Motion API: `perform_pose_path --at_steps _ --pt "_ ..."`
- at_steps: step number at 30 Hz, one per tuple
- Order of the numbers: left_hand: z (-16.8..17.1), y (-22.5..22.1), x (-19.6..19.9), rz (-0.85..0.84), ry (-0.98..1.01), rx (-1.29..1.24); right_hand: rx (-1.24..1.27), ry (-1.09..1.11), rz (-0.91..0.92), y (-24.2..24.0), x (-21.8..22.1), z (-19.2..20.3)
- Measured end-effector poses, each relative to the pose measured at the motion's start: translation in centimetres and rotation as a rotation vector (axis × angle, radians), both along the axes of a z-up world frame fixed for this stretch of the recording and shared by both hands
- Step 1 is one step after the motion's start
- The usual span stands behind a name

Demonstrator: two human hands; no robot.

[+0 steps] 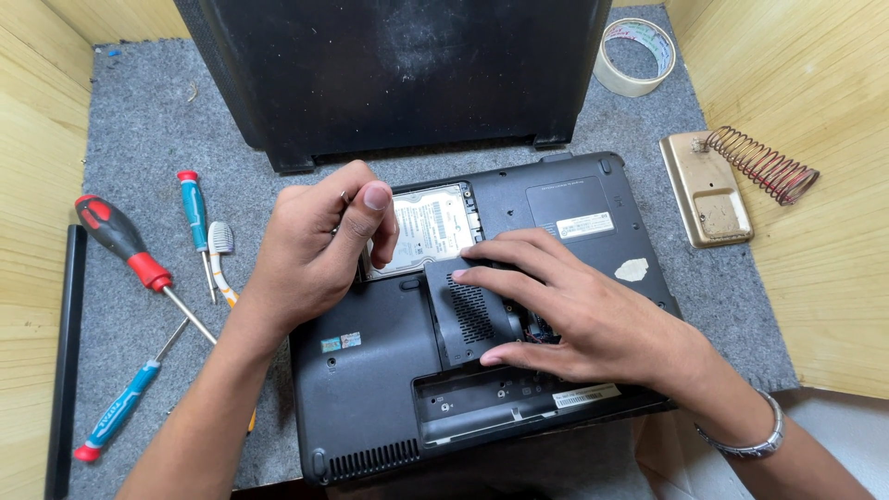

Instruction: The person installs a hard drive into a laptop by connecting the data cable, seating the drive, and securing it with screws. They then place a metal cover over the drive bay and fasten it with additional screws using a screwdriver.

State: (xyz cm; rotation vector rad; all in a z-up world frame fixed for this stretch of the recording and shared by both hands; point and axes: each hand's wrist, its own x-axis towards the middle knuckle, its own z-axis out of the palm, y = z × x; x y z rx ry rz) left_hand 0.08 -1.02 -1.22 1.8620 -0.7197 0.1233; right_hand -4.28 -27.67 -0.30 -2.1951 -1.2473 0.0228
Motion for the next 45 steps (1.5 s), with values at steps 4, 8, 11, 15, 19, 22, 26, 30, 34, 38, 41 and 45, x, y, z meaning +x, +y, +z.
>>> perform_pose_path --at_steps 4,8,11,15,19,22,26,30,34,38,41,45 --pt "0.1 0.0 0.0 -0.005 -0.017 0.005 0.015 0.044 0.001 -0.4 0.1 -0.4" --pt "0.1 0.0 0.0 -0.013 -0.014 0.021 0.032 0.003 -0.042 -0.3 0.4 -0.2" --pt "0.1 -0.1 0.1 -0.018 -0.016 0.048 0.059 -0.041 -0.035 0.1 0.2 -0.1" --pt "-0.2 -0.2 0.1 -0.023 -0.019 0.072 0.065 -0.066 -0.009 0.6 -0.1 -0.4" --pt "-0.3 -0.2 0.1 -0.033 -0.025 0.089 0.057 -0.066 -0.013 0.6 -0.1 -0.3" --pt "-0.2 -0.2 0.1 -0.025 -0.024 0.089 0.067 -0.055 -0.011 0.5 0.0 -0.2" --pt "-0.1 -0.3 0.0 -0.027 -0.035 0.077 0.067 -0.031 -0.008 0.4 0.0 -0.2" --pt "-0.2 -0.2 0.1 -0.025 -0.051 0.093 0.073 -0.101 0.001 0.4 -0.3 -0.1" --pt "-0.3 -0.2 -0.1 -0.036 -0.051 0.119 0.042 -0.093 -0.012 0.4 -0.1 -0.2" --pt "-0.4 -0.2 -0.2 -0.041 -0.062 0.163 0.053 -0.026 -0.014 0.3 -0.1 -0.2" --pt "-0.5 -0.1 -0.3 -0.040 -0.045 0.183 0.056 -0.005 -0.010 0.1 -0.1 -0.3" --pt "-0.8 0.1 -0.2 -0.069 -0.036 0.233 0.065 0.026 -0.016 0.0 -0.1 -0.4"
